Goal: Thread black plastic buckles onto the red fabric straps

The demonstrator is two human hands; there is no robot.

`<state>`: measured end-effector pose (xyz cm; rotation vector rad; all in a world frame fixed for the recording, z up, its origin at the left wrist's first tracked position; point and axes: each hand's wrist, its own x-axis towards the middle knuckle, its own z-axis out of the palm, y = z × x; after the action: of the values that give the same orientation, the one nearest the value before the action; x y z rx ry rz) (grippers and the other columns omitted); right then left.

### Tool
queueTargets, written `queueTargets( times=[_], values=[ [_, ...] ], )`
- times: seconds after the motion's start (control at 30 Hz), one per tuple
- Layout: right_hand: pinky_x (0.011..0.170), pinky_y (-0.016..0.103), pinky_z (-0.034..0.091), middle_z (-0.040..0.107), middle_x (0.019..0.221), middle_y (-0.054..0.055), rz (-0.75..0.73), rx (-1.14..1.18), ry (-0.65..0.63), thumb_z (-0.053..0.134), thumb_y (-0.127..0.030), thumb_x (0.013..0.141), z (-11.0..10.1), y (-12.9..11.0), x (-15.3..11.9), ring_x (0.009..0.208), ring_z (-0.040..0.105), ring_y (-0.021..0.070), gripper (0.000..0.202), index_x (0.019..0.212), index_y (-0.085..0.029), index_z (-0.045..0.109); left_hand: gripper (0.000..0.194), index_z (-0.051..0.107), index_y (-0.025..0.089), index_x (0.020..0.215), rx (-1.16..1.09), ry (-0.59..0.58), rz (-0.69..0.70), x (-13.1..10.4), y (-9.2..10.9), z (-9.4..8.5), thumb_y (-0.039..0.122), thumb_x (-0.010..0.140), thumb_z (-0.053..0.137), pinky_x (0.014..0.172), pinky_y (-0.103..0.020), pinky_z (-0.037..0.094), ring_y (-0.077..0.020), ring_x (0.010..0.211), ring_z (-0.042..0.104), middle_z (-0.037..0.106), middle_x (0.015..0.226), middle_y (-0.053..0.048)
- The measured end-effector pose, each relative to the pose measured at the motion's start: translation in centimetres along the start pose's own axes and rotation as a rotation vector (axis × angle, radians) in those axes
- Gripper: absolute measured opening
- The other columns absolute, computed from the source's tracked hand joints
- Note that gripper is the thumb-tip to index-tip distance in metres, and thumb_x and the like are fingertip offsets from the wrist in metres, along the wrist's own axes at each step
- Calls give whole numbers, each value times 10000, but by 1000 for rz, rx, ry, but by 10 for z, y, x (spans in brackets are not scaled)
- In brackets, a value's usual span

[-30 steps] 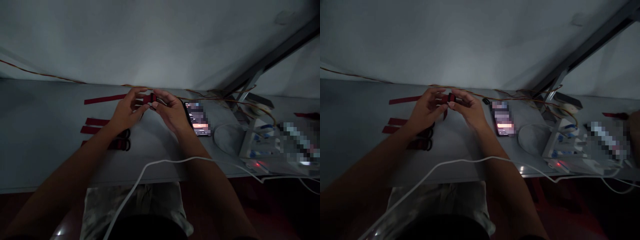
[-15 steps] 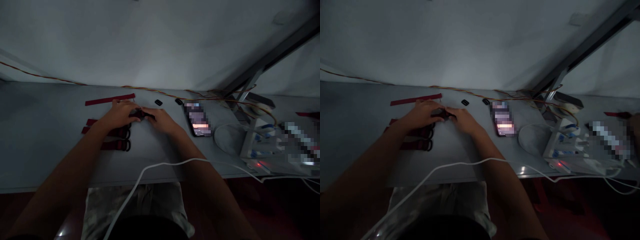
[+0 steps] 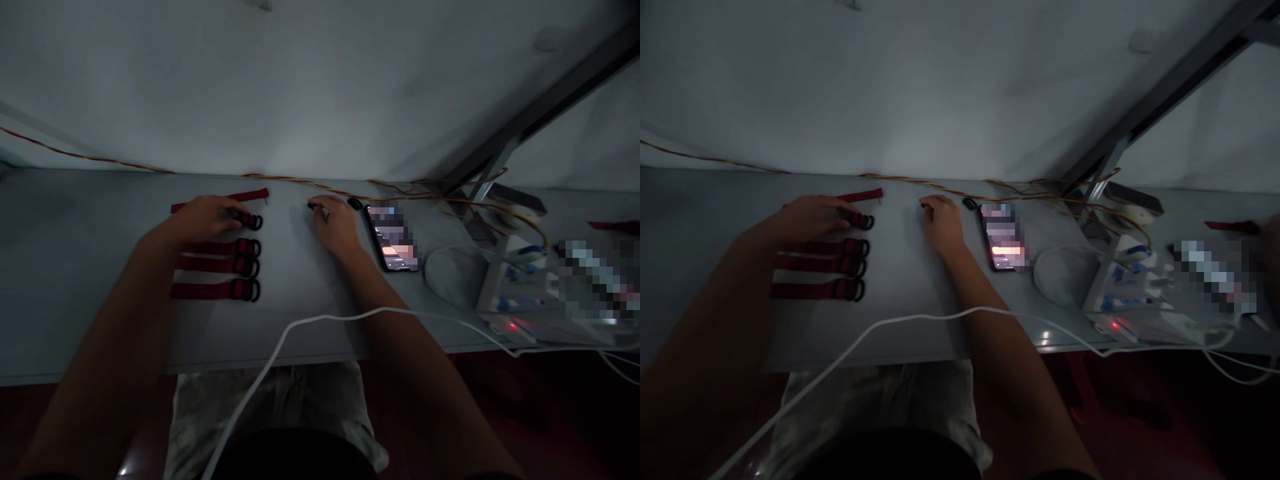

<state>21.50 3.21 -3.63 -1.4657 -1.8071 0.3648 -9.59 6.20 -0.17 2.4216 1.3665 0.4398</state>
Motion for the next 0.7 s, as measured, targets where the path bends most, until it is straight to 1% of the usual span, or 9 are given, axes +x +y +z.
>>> queueTargets(
  times=[0.13,0.33,0.4,0.47,0.53,0.57,0.6,0.63,0.7],
  values=[
    [1171,511,458,774,1244,125,-21,-130,-47,590,-104,911,0,6,3,1245,684,302,314,1100,-191,825,349,805,331,1118,-40,-81,-65,-15,-8,-9,465,832,657,851,-379,591,-269,918,753,814,1063,-45],
    [1115,470,483,808,1129,87,-69,-105,-115,642,-138,900,4,0,2,1128,723,278,225,972,-211,842,394,810,296,1089,-144,-120,-67,-38,-2,-18,553,801,730,1020,-379,561,-259,1092,733,792,1204,-44],
    [1075,450,502,814,1066,79,-51,-84,-123,676,-144,876,2,-3,2,1073,729,272,178,910,-212,837,422,812,306,1132,-172,-76,-108,-38,0,-21,578,817,742,1011,-378,565,-258,1092,731,784,1240,-47],
    [1002,415,525,813,998,78,-19,-72,-134,685,-140,859,-1,-5,2,996,729,257,157,859,-206,828,420,805,312,1175,-195,51,-178,-30,4,-20,579,863,717,968,-384,579,-253,1034,739,799,1187,-53],
    [916,377,531,805,943,81,17,-64,-151,703,-156,854,-4,-7,2,915,718,238,124,837,-196,819,361,805,300,1167,-171,177,-215,-11,9,-13,522,908,685,939,-403,584,-251,968,742,811,1091,-58],
    [879,361,526,800,916,80,41,-58,-159,721,-166,847,-6,-8,2,873,709,227,96,830,-190,813,316,809,287,1136,-108,209,-207,2,12,-8,473,908,696,943,-420,582,-257,955,738,808,1076,-65],
    [852,348,519,794,892,76,69,-51,-162,744,-177,838,-7,-8,2,839,699,217,64,830,-185,806,300,803,271,1134,-44,237,-203,15,14,-1,431,896,717,946,-441,580,-259,925,736,800,1095,-79],
    [833,338,511,788,873,71,98,-40,-163,764,-182,829,-8,-9,2,812,688,206,35,834,-179,799,326,785,262,1179,13,238,-194,29,14,6,406,892,730,967,-464,571,-270,959,732,783,1160,-96],
    [810,321,497,778,850,59,145,-10,-173,786,-174,814,-10,-9,1,778,671,186,49,863,-170,786,424,751,250,1243,139,186,-180,55,12,20,439,864,773,1009,-547,533,-344,1142,685,734,1278,-141]
  ],
)
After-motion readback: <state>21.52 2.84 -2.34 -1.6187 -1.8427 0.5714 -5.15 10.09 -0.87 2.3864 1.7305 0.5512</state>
